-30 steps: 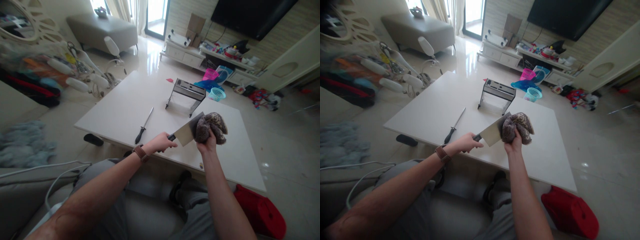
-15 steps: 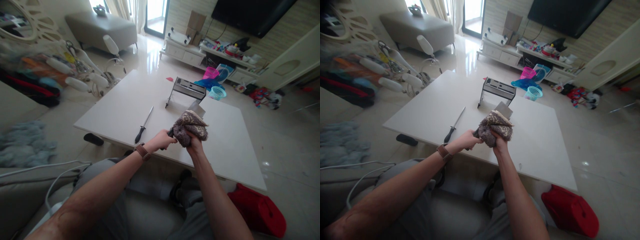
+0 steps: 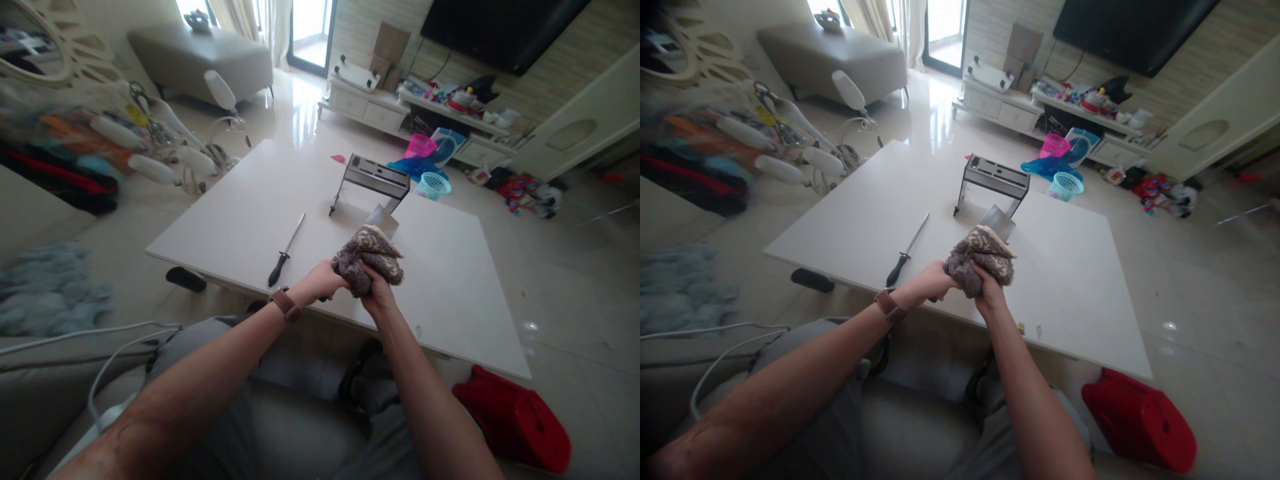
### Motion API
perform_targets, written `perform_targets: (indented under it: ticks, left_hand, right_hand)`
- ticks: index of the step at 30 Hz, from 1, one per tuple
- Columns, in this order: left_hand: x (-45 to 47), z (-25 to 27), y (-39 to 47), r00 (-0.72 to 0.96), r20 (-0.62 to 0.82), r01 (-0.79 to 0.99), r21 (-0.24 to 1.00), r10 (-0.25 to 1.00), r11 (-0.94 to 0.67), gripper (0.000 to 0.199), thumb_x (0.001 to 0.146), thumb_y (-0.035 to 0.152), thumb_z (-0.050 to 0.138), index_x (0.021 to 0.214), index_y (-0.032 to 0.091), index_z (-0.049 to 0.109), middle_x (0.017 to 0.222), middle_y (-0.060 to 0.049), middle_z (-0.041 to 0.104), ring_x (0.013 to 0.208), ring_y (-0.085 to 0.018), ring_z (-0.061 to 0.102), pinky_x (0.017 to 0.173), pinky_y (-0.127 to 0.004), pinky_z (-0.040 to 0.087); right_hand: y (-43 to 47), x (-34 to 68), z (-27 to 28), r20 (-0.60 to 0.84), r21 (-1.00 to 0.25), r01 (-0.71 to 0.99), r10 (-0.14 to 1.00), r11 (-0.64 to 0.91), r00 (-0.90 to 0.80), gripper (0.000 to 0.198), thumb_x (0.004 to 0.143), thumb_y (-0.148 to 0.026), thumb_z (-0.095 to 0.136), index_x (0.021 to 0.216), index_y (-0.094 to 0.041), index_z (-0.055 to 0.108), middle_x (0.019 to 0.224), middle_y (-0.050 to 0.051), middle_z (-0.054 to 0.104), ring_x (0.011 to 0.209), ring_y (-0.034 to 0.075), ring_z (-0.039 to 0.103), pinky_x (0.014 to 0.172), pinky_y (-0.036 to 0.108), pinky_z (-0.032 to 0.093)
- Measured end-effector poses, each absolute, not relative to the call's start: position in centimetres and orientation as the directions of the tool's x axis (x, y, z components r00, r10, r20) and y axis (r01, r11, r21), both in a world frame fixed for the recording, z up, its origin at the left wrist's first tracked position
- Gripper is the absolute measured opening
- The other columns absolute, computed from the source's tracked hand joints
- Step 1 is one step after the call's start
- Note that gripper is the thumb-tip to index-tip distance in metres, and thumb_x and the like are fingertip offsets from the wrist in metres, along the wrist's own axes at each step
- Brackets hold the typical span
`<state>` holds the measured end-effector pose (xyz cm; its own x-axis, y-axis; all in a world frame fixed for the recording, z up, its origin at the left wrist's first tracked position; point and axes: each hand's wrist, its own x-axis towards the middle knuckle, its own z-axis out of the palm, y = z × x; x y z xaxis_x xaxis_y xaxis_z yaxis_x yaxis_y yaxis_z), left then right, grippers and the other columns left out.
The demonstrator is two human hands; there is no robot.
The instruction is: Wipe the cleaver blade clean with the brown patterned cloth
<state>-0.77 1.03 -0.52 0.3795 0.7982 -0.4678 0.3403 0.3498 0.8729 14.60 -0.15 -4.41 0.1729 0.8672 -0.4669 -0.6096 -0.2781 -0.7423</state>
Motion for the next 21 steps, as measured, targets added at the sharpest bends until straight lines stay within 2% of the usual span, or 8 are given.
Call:
perform_targets:
  ticks: [5, 13, 21]
  left_hand:
    - [-0.8, -0.7, 1.0, 0.404, -0.474, 0.315, 0.875, 0.783, 0.367, 0.017, 0.067, 0.022, 0.07, 0.067, 0.017, 0.055, 0.043, 0.005, 0.046, 0.038, -0.011, 0.045, 0.039, -0.023, 0.036]
    - [-0.9, -0.7, 0.7, 0.425, -0.464, 0.266, 0.885, 0.777, 0.382, 0.019, 0.068, 0.019, 0.07, 0.062, 0.017, 0.053, 0.04, 0.005, 0.044, 0.037, -0.01, 0.043, 0.039, -0.023, 0.037]
    - [-0.4, 1.2, 0.6, 0.448, -0.445, 0.179, 0.894, 0.775, 0.41, 0.028, 0.073, 0.019, 0.07, 0.06, 0.02, 0.045, 0.041, 0.007, 0.04, 0.037, -0.008, 0.038, 0.039, -0.023, 0.034]
  right_hand:
    - [0.0, 14.6, -4.7, -0.442, -0.775, -0.591, 0.862, -0.226, 0.249, 0.029, 0.061, -0.015, 0.087, 0.088, -0.015, 0.076, 0.09, 0.004, 0.081, 0.08, 0.02, 0.076, 0.078, 0.031, 0.066]
    - [-0.2, 14.5, -3.7, -0.374, -0.867, -0.475, 0.83, -0.153, 0.415, 0.035, 0.047, -0.014, 0.092, 0.078, -0.017, 0.075, 0.087, 0.002, 0.08, 0.081, 0.022, 0.075, 0.078, 0.036, 0.067]
    - [1.0, 17.8, -2.5, -0.335, -0.883, -0.455, 0.837, -0.118, 0.432, 0.04, 0.048, -0.011, 0.09, 0.084, -0.017, 0.076, 0.09, 0.002, 0.08, 0.083, 0.024, 0.076, 0.077, 0.038, 0.067]
